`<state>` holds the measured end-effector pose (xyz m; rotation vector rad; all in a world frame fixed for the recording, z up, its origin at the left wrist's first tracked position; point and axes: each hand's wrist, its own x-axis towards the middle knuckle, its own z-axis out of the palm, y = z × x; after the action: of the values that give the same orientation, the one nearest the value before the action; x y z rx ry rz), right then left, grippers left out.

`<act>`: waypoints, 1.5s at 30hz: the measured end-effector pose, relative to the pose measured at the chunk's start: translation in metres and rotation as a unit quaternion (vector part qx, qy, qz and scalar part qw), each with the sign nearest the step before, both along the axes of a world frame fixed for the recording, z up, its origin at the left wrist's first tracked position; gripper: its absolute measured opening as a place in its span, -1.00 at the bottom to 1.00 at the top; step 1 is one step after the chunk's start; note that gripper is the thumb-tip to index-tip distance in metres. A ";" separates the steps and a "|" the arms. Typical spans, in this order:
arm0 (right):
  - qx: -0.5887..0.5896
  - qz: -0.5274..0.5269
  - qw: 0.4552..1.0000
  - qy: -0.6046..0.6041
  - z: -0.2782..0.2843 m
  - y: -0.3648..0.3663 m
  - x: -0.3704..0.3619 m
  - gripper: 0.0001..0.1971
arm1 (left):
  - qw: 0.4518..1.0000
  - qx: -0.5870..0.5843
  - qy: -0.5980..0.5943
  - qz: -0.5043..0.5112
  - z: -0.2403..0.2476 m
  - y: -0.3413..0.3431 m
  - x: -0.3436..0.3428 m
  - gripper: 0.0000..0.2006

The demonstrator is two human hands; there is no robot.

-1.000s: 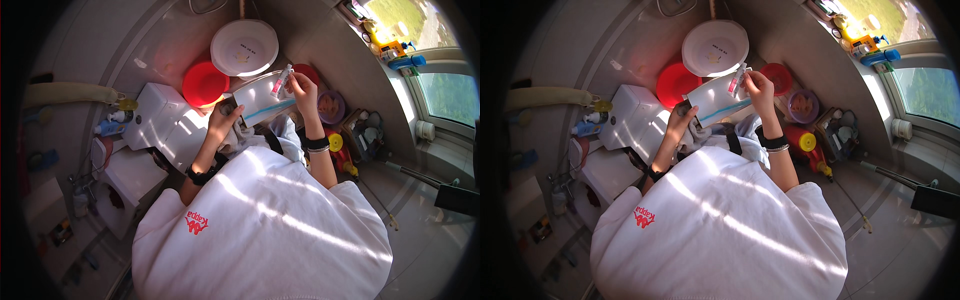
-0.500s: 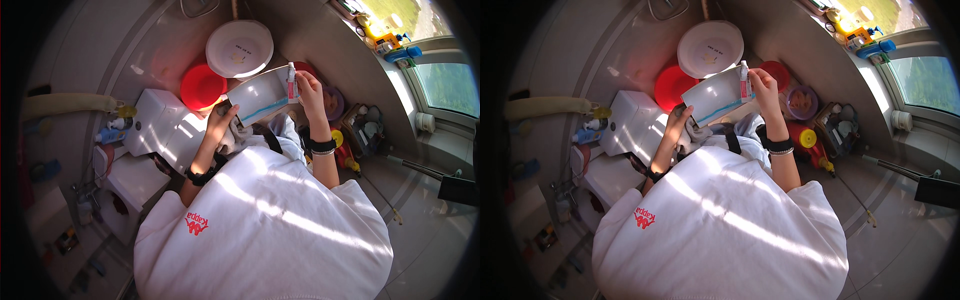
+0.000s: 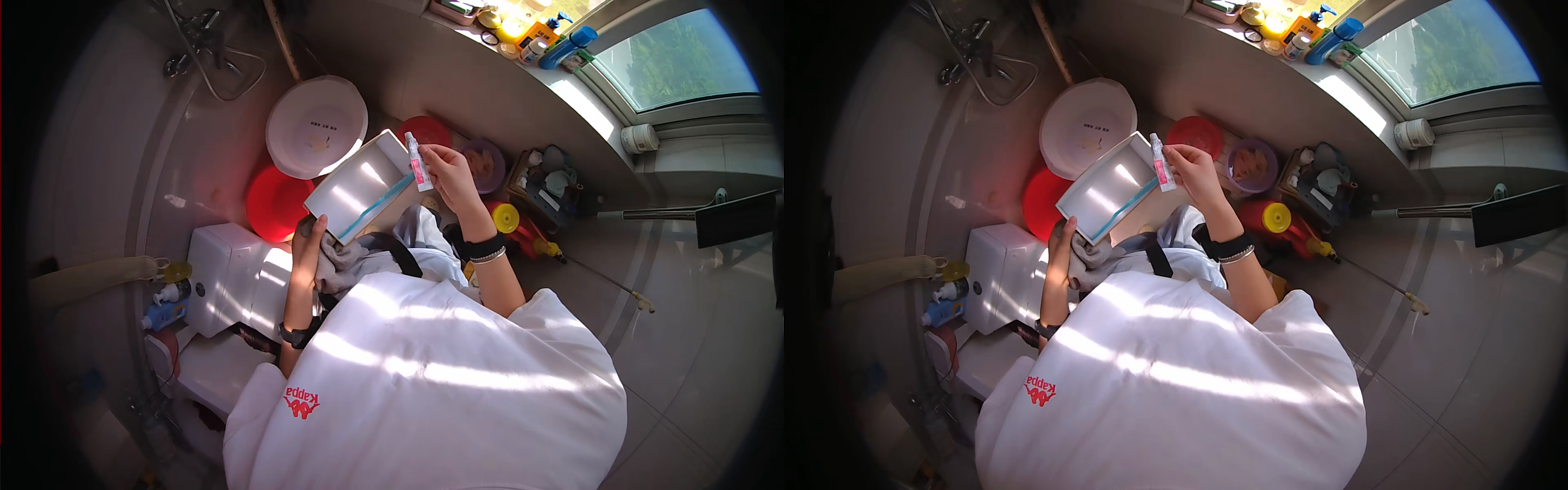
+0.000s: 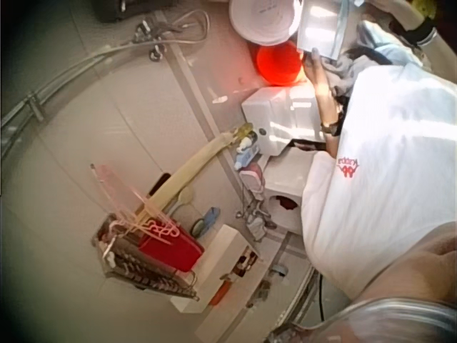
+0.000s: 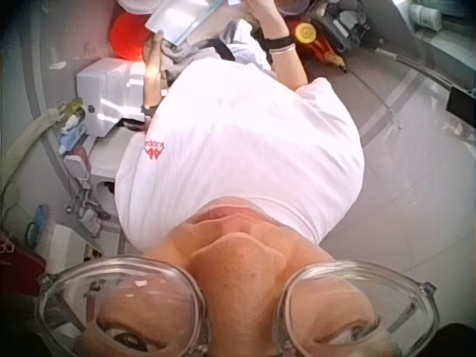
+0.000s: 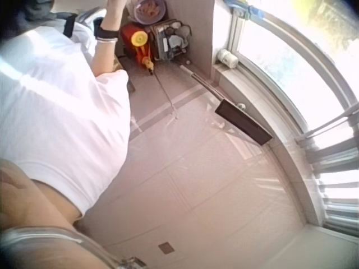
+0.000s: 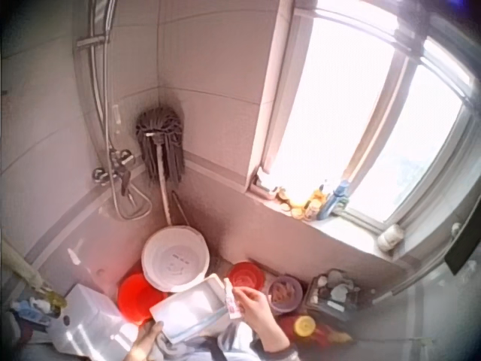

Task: The person wipes a small white box with a gray cloth, then wipes the windowsill. The person handles the box and cloth throughout, moving between the box and the sill.

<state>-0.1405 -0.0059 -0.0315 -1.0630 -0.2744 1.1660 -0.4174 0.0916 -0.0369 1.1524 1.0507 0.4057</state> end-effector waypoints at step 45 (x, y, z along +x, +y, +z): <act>-0.392 -0.433 0.777 -0.236 -0.155 -0.016 0.460 -0.79 | 0.996 -0.022 -0.004 -0.091 0.004 0.009 0.287 -0.48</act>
<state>0.3193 -0.0218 -0.1865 -1.9385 0.3575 0.0951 -0.1299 0.1001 -0.0325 1.1941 0.9346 0.2428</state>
